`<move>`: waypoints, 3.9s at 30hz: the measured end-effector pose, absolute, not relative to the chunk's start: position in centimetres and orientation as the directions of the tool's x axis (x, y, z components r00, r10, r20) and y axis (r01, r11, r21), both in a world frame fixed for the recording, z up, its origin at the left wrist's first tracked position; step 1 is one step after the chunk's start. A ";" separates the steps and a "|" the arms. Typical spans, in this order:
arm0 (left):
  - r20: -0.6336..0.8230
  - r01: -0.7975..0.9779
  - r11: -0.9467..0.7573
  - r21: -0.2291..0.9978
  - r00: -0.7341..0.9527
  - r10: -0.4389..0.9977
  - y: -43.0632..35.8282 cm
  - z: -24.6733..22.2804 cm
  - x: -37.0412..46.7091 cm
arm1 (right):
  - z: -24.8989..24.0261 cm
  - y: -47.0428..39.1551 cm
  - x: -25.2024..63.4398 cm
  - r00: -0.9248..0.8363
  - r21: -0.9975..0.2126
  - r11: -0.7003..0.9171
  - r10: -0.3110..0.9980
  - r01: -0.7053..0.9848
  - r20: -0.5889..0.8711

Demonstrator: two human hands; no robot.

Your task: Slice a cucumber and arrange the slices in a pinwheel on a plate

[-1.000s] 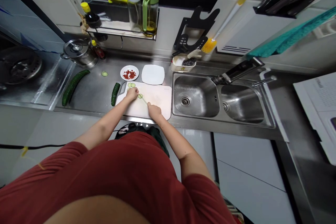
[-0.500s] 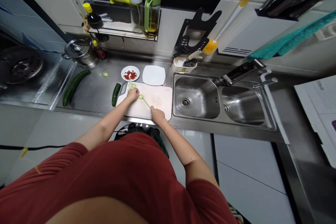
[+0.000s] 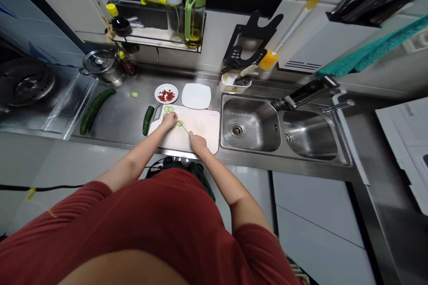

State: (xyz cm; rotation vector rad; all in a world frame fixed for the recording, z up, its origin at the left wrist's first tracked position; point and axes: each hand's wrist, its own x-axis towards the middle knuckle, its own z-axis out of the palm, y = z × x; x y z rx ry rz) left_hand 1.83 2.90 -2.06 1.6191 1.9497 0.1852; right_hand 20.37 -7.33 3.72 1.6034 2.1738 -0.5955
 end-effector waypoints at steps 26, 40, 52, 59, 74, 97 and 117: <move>-0.364 0.841 0.273 0.467 -0.099 0.926 2.9 -2.1 1.7 | 3.0 -9.1 22.2 -0.279 -0.115 0.259 0.792 0.959 -0.543; -0.359 0.840 0.275 0.468 -0.104 0.928 2.7 -1.8 1.9 | 3.7 -7.4 20.0 -0.289 -0.111 0.271 0.809 0.956 -0.512; -0.369 0.846 0.282 0.453 -0.110 0.923 2.7 -1.8 2.0 | 4.0 -7.5 19.8 -0.277 -0.095 0.266 0.821 0.959 -0.500; -0.286 0.876 0.200 0.439 -0.075 0.955 1.2 -1.8 2.7 | 3.9 -8.2 20.7 -0.277 -0.101 0.263 0.810 0.959 -0.518; -0.209 0.917 0.065 0.395 0.021 0.978 -1.5 -1.3 3.5 | 3.8 -10.6 22.9 -0.233 -0.079 0.231 0.780 0.970 -0.580; -0.191 0.893 0.093 0.440 -0.007 0.982 -1.0 -0.9 3.7 | 2.9 -7.5 23.5 0.118 -0.178 -0.211 0.897 0.961 -0.427; -0.163 0.688 0.321 0.651 -0.286 0.944 -6.8 -1.1 -0.7 | 2.1 -6.3 23.1 0.071 -0.175 -0.181 0.863 0.968 -0.500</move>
